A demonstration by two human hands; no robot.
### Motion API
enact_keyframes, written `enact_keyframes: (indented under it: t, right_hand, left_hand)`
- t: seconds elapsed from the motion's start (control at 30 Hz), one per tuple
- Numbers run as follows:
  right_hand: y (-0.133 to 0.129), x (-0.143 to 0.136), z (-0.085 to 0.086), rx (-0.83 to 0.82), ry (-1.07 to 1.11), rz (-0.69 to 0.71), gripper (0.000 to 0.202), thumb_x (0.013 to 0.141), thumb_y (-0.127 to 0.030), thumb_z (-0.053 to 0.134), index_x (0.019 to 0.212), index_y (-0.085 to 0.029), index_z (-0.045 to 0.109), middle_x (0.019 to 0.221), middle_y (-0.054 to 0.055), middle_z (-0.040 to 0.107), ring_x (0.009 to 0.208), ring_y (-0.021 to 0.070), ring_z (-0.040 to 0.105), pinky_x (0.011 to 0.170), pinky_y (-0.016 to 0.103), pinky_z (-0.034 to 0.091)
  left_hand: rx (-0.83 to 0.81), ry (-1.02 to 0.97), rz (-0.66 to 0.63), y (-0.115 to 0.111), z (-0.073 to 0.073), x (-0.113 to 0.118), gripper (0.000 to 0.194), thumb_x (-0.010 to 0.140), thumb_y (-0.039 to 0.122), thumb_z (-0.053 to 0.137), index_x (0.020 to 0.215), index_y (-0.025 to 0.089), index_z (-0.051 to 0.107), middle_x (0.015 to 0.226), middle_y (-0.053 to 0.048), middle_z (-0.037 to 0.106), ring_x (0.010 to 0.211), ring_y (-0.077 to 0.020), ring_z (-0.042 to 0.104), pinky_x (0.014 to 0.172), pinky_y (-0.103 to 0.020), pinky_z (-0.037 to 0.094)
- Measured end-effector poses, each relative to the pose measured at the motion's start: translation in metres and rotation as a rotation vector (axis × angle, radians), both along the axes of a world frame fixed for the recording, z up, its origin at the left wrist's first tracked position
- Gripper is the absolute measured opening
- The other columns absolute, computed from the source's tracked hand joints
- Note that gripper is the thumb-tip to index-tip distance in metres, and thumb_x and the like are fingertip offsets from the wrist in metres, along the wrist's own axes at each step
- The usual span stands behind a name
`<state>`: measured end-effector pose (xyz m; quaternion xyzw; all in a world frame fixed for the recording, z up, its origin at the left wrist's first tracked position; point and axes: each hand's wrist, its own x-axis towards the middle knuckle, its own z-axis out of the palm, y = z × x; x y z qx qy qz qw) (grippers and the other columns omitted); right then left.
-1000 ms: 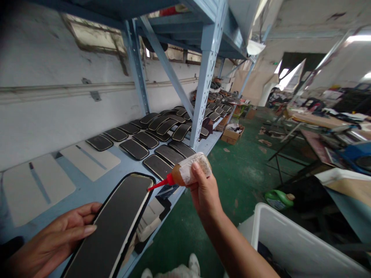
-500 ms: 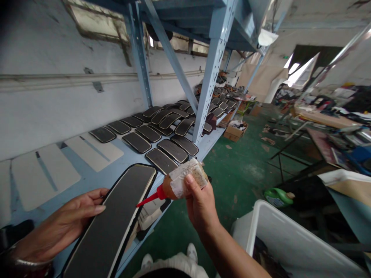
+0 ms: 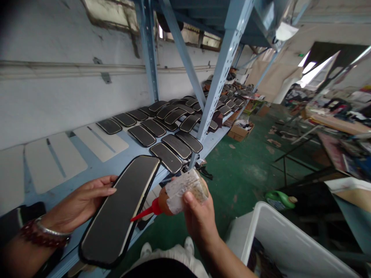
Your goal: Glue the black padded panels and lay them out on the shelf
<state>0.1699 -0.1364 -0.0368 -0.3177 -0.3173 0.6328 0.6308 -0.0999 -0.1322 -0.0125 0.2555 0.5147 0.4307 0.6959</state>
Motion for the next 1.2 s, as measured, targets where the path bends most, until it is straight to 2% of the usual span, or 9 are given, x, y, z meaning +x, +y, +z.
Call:
enact_keyframes:
  t: [0.13,0.33,0.5,0.6,0.73,0.87,0.97,1.2]
  right_hand:
    - [-0.007,0.002,-0.004,0.022,-0.027,0.037,0.049,0.071,-0.044,0.080,0.110,-0.019,0.067,0.106,0.012,0.073,0.093,0.0297,0.069,0.082,0.042,0.056]
    - [-0.010,0.007,-0.013,0.041,-0.041,0.078,0.057,0.071,-0.044,0.080,0.120,-0.022,0.060,0.113,0.013,0.071,0.098,0.0312,0.068,0.084,0.044,0.056]
    - [-0.003,0.013,-0.013,0.018,-0.007,-0.002,0.057,0.070,-0.042,0.082,0.119,-0.023,0.060,0.110,0.012,0.072,0.099,0.0322,0.068,0.084,0.046,0.056]
    - [0.003,0.018,-0.009,0.007,0.025,-0.070,0.061,0.068,-0.039,0.084,0.122,-0.025,0.059,0.111,0.011,0.072,0.100,0.0309,0.067,0.089,0.047,0.053]
    - [0.012,0.024,-0.005,0.006,0.034,-0.193,0.066,0.066,-0.040,0.085,0.124,-0.023,0.059,0.113,0.012,0.072,0.103,0.0304,0.067,0.093,0.046,0.051]
    - [0.018,0.031,-0.008,0.038,0.041,-0.248,0.062,0.068,-0.039,0.084,0.123,-0.023,0.060,0.115,0.011,0.072,0.105,0.0282,0.067,0.095,0.043,0.050]
    - [0.018,0.034,-0.013,0.038,0.041,-0.257,0.062,0.070,-0.038,0.084,0.125,-0.024,0.059,0.117,0.010,0.071,0.107,0.0267,0.066,0.095,0.039,0.050]
    - [0.010,0.031,-0.022,-0.010,0.088,-0.224,0.074,0.068,-0.038,0.085,0.133,-0.025,0.051,0.112,0.010,0.072,0.100,0.0293,0.068,0.091,0.046,0.053]
  left_hand:
    - [-0.005,-0.007,0.069,0.003,-0.003,0.000,0.022,0.069,0.005,0.075,0.090,0.013,0.072,0.082,-0.010,0.078,0.067,-0.0215,0.073,0.065,-0.033,0.062]
    - [-0.002,0.002,0.283,0.007,-0.011,-0.001,0.023,0.070,-0.007,0.065,0.078,0.014,0.072,0.073,-0.007,0.078,0.062,-0.0184,0.073,0.058,-0.026,0.063]
    - [-0.009,-0.056,0.392,0.007,-0.019,-0.001,0.026,0.075,-0.009,0.056,0.077,0.011,0.073,0.071,-0.010,0.078,0.058,-0.0187,0.074,0.056,-0.026,0.063]
    - [-0.067,-0.097,0.488,0.008,-0.023,0.007,0.028,0.079,-0.008,0.050,0.076,0.009,0.072,0.068,-0.010,0.078,0.055,-0.0192,0.074,0.053,-0.026,0.063]
    - [-0.145,-0.184,0.606,0.009,-0.024,0.026,0.031,0.083,-0.007,0.045,0.093,0.008,0.071,0.065,-0.006,0.076,0.054,-0.0169,0.074,0.055,-0.023,0.064]
    - [-0.108,-0.262,0.681,0.012,-0.025,0.045,0.041,0.086,-0.008,0.041,0.112,0.009,0.067,0.065,-0.003,0.076,0.056,-0.0154,0.075,0.055,-0.021,0.064]
    - [-0.083,-0.301,0.697,0.015,-0.027,0.054,0.042,0.088,-0.007,0.040,0.116,0.010,0.066,0.069,-0.004,0.077,0.061,-0.0160,0.076,0.059,-0.023,0.065]
    - [-0.080,-0.328,0.727,0.020,-0.032,0.061,0.045,0.087,-0.008,0.042,0.119,0.013,0.066,0.084,-0.006,0.081,0.065,-0.0147,0.076,0.063,-0.021,0.065]
